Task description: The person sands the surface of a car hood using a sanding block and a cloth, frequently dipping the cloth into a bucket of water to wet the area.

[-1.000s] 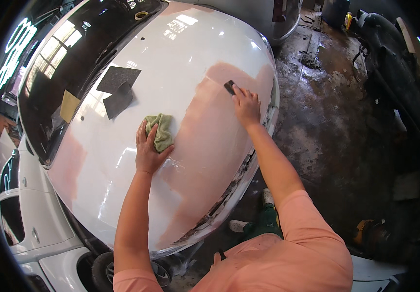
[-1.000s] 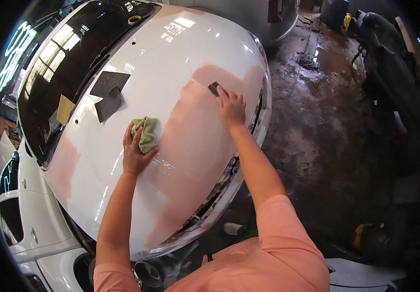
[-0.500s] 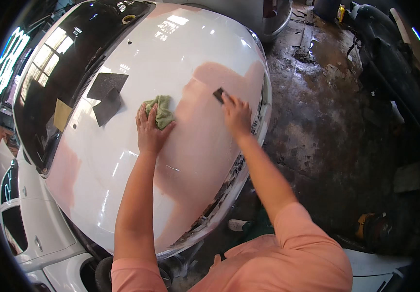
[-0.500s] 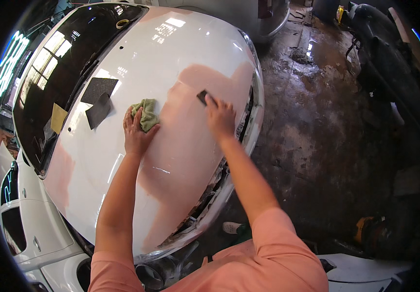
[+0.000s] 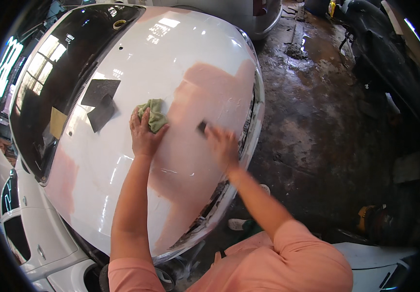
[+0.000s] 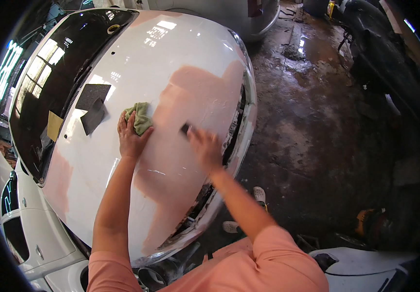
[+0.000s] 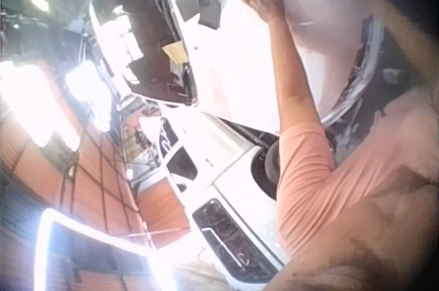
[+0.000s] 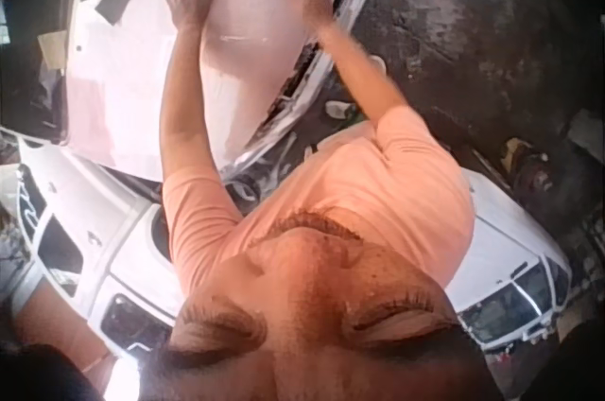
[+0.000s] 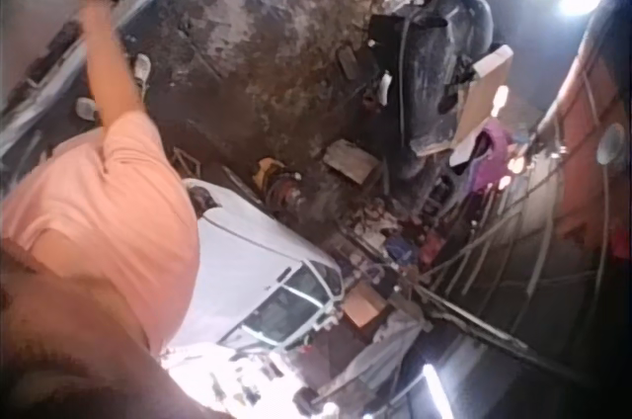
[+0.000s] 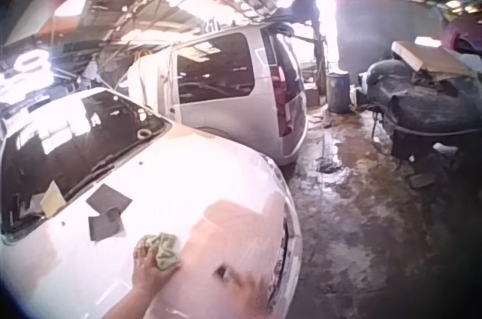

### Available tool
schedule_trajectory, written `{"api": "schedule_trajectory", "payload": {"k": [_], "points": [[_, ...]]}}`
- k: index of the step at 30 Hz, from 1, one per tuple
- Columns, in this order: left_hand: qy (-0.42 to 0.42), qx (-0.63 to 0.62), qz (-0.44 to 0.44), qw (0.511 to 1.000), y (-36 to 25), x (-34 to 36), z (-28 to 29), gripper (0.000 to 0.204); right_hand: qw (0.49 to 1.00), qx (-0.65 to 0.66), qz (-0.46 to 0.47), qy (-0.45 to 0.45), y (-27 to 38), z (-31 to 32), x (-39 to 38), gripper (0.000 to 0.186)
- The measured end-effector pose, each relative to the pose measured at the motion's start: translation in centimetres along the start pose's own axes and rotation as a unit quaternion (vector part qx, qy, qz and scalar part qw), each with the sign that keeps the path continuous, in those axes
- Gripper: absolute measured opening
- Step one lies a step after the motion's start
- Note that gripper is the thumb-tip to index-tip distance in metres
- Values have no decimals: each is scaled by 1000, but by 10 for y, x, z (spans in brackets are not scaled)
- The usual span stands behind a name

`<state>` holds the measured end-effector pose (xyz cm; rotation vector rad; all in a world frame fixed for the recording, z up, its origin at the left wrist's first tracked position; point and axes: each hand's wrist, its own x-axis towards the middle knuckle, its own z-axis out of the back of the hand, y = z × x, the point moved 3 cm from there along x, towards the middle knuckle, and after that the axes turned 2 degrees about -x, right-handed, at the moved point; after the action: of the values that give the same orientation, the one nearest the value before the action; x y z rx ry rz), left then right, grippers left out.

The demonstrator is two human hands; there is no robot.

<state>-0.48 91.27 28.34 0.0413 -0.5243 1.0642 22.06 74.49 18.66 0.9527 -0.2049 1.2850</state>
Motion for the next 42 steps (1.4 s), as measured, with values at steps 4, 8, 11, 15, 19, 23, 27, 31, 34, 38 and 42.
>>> {"api": "schedule_trajectory", "payload": {"k": [4, 8, 11, 15, 19, 23, 27, 31, 34, 38, 42], "points": [[-9, 24, -5, 1000, 18, -10, 15, 91, 997, 40, 57, 35, 35, 11, -32, 39], [-22, 9, -44, 999, -4, 11, 1, 92, 999, -17, -45, -19, -63, -10, 90, 38], [-5, -8, -26, 1000, -10, 8, -9, 92, 998, -42, -56, 5, -62, -12, 85, 36], [-16, 33, -25, 999, 18, -11, 11, 91, 993, 39, 109, 10, 48, 2, -23, 37], [0, 5, -6, 1000, -7, 6, 11, 92, 994, -14, 104, 15, -44, -19, 58, 36], [-1, 0, -23, 1000, -9, 7, -1, 92, 999, -24, -46, 4, -71, -14, 97, 40], [-5, 21, -17, 1000, 9, -5, 6, 91, 995, 28, 94, 27, 36, -5, -25, 44], [2, 21, -5, 1000, 11, -9, 16, 91, 983, -55, 171, 45, 3, -5, 20, 42], [-4, 3, -28, 1000, -9, 8, 2, 92, 1000, -24, 9, -13, -79, -7, 93, 39], [0, 2, -31, 1000, -12, 7, -3, 92, 994, -50, 93, -16, -28, -21, 36, 44], [7, 36, -6, 999, 23, -15, 17, 93, 975, 19, 214, 55, 41, -1, -7, 42]]}}
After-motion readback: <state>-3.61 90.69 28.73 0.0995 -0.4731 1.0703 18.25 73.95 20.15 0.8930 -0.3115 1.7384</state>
